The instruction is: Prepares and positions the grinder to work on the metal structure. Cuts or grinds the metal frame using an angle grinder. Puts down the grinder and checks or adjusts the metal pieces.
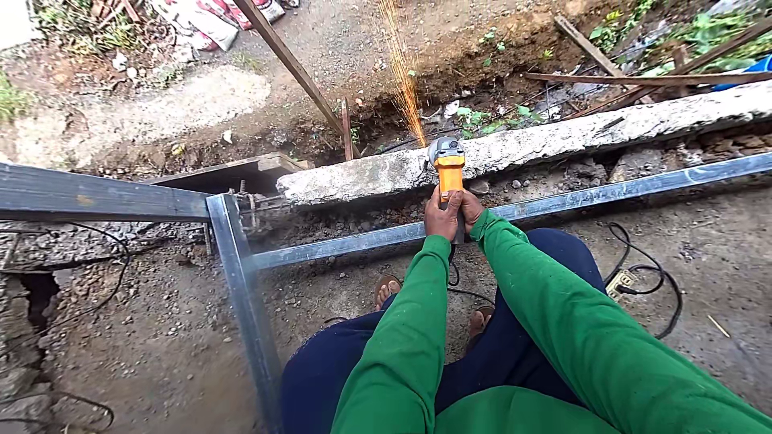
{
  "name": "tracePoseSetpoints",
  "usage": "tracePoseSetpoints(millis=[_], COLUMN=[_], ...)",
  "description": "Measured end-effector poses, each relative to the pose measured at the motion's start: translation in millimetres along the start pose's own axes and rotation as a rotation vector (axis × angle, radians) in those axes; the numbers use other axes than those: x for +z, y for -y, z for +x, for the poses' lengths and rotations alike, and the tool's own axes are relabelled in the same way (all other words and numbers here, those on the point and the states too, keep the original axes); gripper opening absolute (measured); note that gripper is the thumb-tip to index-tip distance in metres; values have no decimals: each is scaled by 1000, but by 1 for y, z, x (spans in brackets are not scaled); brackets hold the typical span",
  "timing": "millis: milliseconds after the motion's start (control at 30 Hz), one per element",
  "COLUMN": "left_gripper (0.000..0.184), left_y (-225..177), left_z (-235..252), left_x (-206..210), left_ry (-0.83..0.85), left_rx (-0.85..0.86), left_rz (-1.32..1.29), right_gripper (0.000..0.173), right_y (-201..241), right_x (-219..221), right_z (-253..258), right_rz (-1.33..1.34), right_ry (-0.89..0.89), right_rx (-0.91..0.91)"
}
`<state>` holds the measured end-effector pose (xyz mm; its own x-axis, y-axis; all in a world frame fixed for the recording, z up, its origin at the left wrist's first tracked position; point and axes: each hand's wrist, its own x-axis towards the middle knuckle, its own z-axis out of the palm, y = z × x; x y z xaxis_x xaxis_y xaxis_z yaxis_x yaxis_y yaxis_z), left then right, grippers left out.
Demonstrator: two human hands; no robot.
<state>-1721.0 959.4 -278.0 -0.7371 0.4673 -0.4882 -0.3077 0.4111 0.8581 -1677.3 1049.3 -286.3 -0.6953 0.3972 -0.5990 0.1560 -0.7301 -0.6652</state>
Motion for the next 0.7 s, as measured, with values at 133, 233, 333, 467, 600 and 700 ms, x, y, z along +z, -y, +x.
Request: tracePoseSetpoints(millis=[133,233,333,467,600,700], left_gripper=[78,78,77,78,78,78], left_y=[-1,-1,-1,2,2,2], left_z=[0,-1,-1,1,0,0], left_x=[1,0,0,1,2,2], left_ry=[-3,0,-3,-14,-18,-19], left_rx=[6,10,9,13,11,9], left_rz=[0,3,2,4,12,15], right_gripper=[35,33,35,33,35,37], right_y=[-1,-2,-2,-1,0,0], right_x=[0,-1,-1,0,1,0], right_z=[1,1,1,0,0,1], right_rz=[-1,14,21,4,-16,-1], right_ry=[-16,-2,8,-6,-10,-12], right_rx=[-7,-11,-10,-12,-3,1])
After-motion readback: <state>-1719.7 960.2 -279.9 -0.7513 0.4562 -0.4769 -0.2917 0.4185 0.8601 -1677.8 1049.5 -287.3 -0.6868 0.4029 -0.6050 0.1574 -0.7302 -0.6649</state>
